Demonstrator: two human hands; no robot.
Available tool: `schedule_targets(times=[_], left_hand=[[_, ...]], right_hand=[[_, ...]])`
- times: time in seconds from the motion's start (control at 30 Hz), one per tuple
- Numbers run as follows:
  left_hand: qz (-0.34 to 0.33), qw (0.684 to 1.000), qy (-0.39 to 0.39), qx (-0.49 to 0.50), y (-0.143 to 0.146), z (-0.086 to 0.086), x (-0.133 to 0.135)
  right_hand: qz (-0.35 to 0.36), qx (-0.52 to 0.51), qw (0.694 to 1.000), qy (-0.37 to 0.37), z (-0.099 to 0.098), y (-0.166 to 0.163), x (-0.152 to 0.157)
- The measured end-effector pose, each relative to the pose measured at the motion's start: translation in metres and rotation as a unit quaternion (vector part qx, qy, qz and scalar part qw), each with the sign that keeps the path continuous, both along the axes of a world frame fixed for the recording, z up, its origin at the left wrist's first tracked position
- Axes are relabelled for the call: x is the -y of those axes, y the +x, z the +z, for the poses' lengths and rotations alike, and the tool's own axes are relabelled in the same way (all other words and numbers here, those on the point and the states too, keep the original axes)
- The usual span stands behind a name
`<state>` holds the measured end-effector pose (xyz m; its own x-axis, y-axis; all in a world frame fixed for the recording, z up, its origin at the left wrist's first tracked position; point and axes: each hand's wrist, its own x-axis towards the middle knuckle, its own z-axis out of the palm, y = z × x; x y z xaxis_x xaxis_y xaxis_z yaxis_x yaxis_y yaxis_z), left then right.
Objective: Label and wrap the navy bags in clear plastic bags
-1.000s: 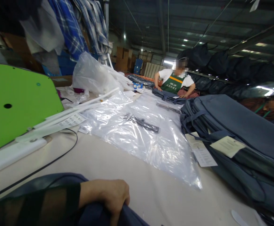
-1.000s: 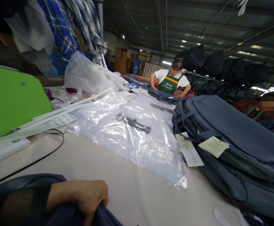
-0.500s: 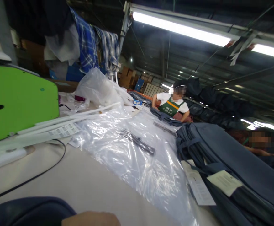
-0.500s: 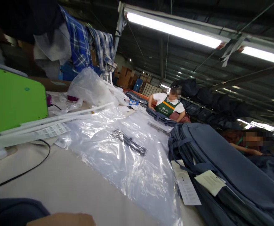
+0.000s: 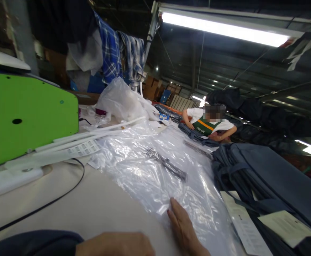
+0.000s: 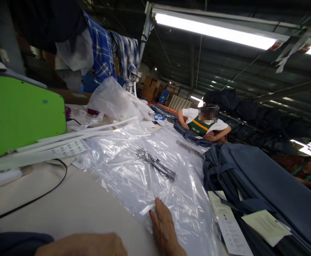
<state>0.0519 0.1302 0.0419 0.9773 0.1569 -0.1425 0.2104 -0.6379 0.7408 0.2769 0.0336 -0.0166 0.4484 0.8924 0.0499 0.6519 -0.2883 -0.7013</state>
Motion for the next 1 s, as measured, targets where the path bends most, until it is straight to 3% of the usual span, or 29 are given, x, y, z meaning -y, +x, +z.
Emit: schedule_targets(times=[0.07, 0.13, 0.2, 0.27, 0.43, 0.53, 0.63, 0.8, 1.0], left_hand=[[0.044, 0.997, 0.053, 0.036, 0.01, 0.016, -0.023], [0.085, 0.973, 0.198, 0.083, 0.027, 0.025, -0.046], [0.069, 0.939, 0.326, 0.084, 0.048, 0.024, -0.063], [0.027, 0.925, 0.376, 0.052, 0.065, 0.015, -0.075], [0.002, 0.92, 0.392, 0.017, 0.082, -0.004, -0.096], [0.018, 0.915, 0.403, 0.028, 0.079, 0.001, -0.1], [0.025, 0.908, 0.413, 0.068, 0.076, 0.013, -0.087], [-0.016, 0.892, 0.426, 0.147, 0.085, 0.019, -0.063], [0.013, 0.867, 0.46, 0.192, 0.071, 0.01, -0.084]], right_hand=[[-0.019, -0.047, 0.998, 0.026, 0.001, 0.008, 0.0], [-0.028, -0.069, 0.996, 0.049, 0.004, 0.011, -0.003], [-0.048, -0.082, 0.992, 0.08, 0.008, 0.01, -0.007], [-0.071, -0.079, 0.989, 0.104, 0.013, 0.008, -0.009], [-0.125, -0.043, 0.982, 0.136, 0.031, 0.006, -0.002], [-0.141, -0.014, 0.979, 0.149, 0.041, 0.009, 0.003], [-0.148, 0.019, 0.975, 0.163, 0.048, 0.007, 0.0], [-0.111, 0.103, 0.978, 0.147, 0.054, -0.004, -0.002], [-0.057, 0.257, 0.957, 0.119, 0.049, 0.013, 0.041]])
